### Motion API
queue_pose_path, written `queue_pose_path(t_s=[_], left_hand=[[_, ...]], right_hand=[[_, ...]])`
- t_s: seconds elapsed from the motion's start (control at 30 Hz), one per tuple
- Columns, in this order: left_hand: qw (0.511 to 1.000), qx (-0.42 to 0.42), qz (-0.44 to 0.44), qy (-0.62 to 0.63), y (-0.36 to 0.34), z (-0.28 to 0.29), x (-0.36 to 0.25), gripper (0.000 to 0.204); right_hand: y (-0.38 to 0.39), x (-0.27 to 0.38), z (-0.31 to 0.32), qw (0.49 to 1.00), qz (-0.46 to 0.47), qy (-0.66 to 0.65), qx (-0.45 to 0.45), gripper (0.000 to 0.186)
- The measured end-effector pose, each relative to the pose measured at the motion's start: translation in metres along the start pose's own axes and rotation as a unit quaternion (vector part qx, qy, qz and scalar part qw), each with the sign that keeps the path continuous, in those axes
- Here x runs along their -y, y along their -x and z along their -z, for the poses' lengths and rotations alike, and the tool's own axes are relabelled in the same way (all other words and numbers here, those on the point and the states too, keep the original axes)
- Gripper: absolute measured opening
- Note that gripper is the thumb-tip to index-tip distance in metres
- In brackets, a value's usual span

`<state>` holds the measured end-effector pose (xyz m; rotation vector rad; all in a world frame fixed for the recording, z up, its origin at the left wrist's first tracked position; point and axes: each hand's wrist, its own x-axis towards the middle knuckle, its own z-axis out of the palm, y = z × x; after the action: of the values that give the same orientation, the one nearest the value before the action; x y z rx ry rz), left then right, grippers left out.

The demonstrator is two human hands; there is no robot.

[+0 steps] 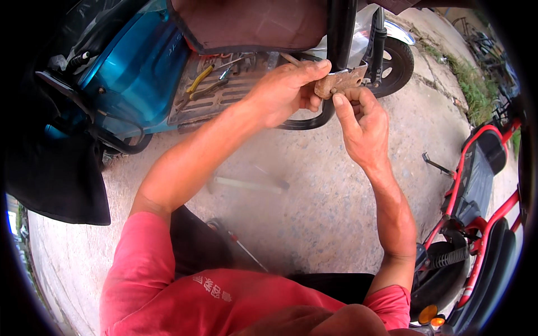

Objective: The person secures a metal bracket to the frame of a vehicle using a screwdriver and hammer, then adjusts the seat cover.

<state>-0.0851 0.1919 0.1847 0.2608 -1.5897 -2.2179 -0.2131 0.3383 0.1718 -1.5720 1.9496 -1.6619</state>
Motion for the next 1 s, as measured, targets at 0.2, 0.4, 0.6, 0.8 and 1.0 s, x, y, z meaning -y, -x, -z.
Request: queue_pose_path(t_s=[0.2, 0.4, 0.6, 0.8, 1.0], left_hand=[[1.000, 0.016, -0.003, -0.003, 0.000, 0.001, -0.001, 0.041], [1.000, 0.013, -0.004, -0.003, 0.000, 0.000, -0.001, 0.041], [1.000, 0.006, -0.006, 0.002, 0.000, 0.000, -0.001, 0.040], [1.000, 0.005, -0.006, 0.008, 0.000, -0.001, -0.001, 0.039], [1.000, 0.008, -0.007, 0.012, 0.000, -0.002, -0.001, 0.040]], right_hand=[[-0.005, -0.003, 0.004, 0.980, 0.154, 0.120, -0.031, 0.019], [-0.005, -0.005, 0.001, 0.966, 0.199, 0.155, -0.063, 0.024], [-0.003, -0.004, -0.001, 0.967, 0.174, 0.180, -0.053, 0.019], [-0.003, 0.000, -0.002, 0.999, 0.013, 0.051, 0.007, 0.034], [-0.002, -0.003, -0.007, 0.996, -0.068, -0.044, 0.033, 0.050]])
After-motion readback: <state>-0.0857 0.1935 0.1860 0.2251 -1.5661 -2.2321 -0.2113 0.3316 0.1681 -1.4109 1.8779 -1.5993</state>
